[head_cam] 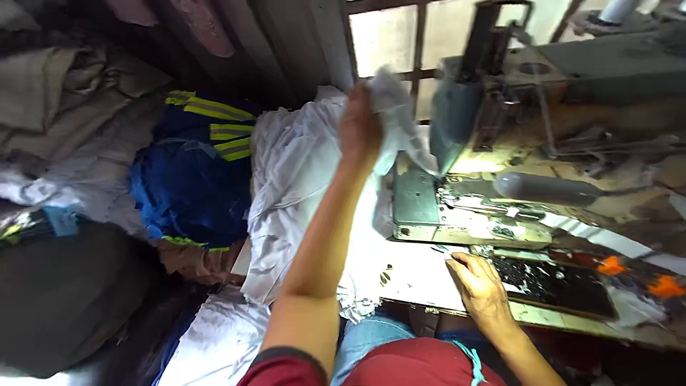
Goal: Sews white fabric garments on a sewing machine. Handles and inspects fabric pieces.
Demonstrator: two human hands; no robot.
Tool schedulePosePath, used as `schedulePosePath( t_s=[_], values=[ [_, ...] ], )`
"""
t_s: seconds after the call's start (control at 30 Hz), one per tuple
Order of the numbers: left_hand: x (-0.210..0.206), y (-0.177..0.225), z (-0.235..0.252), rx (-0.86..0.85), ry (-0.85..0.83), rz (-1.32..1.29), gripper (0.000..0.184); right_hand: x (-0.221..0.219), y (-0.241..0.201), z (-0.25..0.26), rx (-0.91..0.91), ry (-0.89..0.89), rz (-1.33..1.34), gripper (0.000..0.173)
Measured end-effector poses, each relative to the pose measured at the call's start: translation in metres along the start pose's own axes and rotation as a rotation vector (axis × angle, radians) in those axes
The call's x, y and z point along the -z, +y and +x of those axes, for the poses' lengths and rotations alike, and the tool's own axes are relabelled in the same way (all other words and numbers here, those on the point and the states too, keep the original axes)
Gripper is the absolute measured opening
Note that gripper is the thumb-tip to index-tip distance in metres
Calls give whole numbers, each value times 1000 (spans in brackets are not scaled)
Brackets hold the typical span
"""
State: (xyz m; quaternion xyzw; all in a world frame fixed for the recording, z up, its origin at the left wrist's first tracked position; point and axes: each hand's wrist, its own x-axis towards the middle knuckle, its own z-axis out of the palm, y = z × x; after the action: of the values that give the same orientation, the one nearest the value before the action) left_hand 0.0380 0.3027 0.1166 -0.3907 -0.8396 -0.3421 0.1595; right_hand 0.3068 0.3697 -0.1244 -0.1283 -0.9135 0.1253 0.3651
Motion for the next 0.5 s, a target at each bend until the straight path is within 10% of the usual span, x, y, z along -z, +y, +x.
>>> schedulePosePath(
  t_s=[0.2,0.5],
  values=[
    [-75,-19,3,-152,-186,-383,36,0,5,-3,33,1,6,28],
    [-2,-183,-90,-61,-204,372,64,-8,-17,9,131,-47,311,24]
  ],
)
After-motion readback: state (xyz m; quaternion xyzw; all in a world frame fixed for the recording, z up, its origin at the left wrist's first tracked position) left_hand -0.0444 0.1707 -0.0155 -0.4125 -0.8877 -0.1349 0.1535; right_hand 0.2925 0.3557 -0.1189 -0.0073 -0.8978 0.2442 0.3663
